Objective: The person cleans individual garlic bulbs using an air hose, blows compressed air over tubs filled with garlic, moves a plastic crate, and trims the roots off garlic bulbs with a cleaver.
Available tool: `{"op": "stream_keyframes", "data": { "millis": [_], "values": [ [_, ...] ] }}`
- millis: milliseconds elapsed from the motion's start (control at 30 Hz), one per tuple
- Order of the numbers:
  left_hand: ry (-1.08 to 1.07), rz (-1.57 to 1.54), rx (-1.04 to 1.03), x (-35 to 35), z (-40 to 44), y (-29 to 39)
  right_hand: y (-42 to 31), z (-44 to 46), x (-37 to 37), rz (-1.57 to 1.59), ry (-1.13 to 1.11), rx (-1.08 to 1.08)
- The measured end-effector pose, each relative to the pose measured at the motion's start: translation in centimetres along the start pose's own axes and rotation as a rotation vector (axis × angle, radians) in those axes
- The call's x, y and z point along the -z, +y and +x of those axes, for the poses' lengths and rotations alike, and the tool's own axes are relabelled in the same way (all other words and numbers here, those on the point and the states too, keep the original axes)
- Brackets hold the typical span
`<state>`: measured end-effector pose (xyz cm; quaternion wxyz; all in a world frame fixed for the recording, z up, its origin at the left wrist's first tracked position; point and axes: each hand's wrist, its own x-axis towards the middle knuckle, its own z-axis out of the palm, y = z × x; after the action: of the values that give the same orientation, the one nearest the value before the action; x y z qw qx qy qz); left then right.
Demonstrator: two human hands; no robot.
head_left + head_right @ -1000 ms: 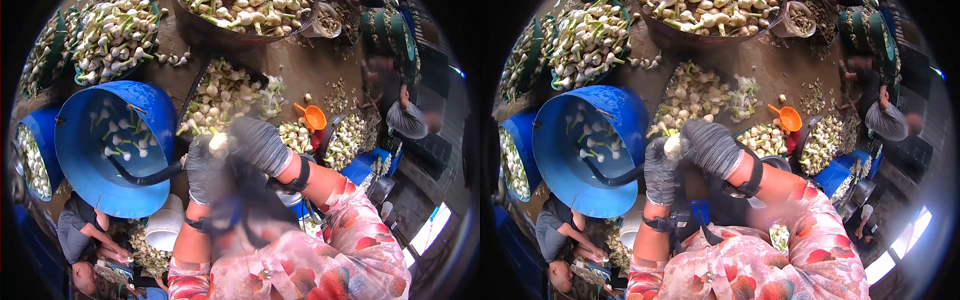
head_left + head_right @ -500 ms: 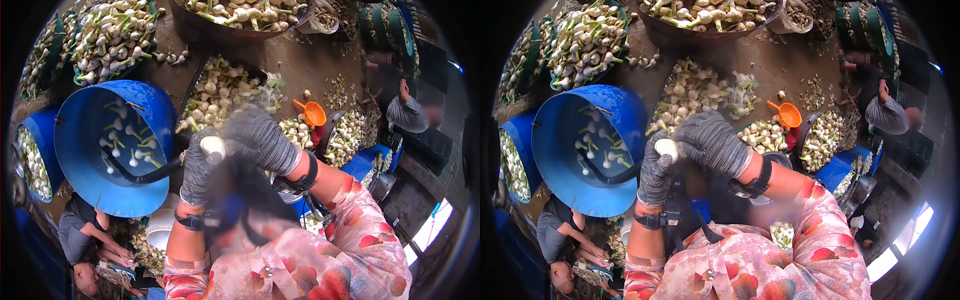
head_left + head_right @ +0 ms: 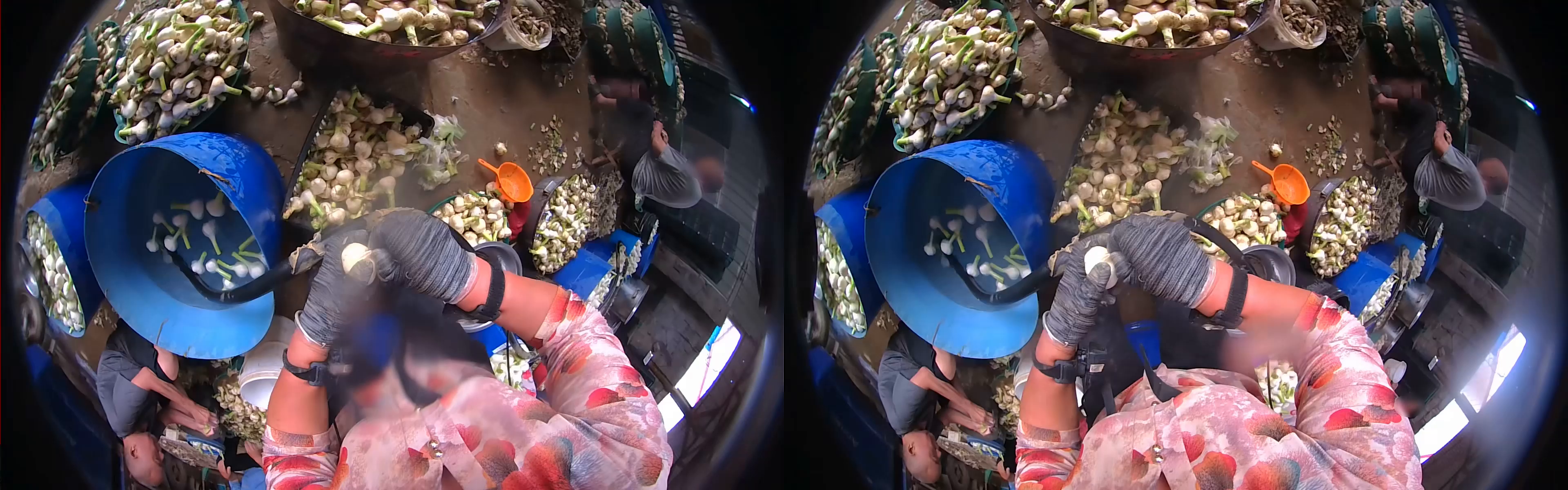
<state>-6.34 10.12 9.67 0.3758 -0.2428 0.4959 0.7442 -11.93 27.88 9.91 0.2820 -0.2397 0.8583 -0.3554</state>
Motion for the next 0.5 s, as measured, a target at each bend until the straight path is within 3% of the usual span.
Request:
{"op": "stream_keyframes", "data": {
  "millis": [33,100,167,233,267,300,367,400,433,500],
  "values": [
    [-0.001,0.001,0.000,0.1,0.2,-0.7,0.3,-0.3,-0.7,0.000,0.001,-0.001],
    [0.083,0.468,-0.400,0.0,0.8,-2.1,0.7,-0.8,-1.6,0.194,-0.019,-0.202],
    [0.051,0.415,-0.456,-0.6,0.6,-2.2,1.4,-1.0,-2.7,0.303,-0.015,-0.303],
    [0.115,0.403,-0.555,-0.8,0.7,-2.6,3.1,-1.3,-4.2,0.412,-0.151,-0.520],
    [0.147,0.445,-0.557,0.0,1.0,-3.8,4.0,-1.8,-4.6,0.446,-0.105,-0.386],
    [0.148,0.447,-0.557,0.1,1.2,-3.7,3.8,-1.9,-4.5,0.447,-0.104,-0.385],
    [0.091,-0.461,-0.271,0.2,1.5,-3.5,3.3,-2.0,-4.1,0.374,-0.059,-0.363],
    [0.327,-0.705,-0.154,0.6,2.0,-5.0,3.3,-1.6,-3.3,0.306,-0.088,-0.275],
    [0.193,-1.132,-0.153,0.9,2.3,-4.0,4.0,-1.1,-2.5,0.305,-0.089,-0.280],
    [0.110,-1.200,-0.344,4.2,2.5,-2.9,6.7,-0.2,-0.1,-0.012,-0.392,-0.293]
  ]
}}
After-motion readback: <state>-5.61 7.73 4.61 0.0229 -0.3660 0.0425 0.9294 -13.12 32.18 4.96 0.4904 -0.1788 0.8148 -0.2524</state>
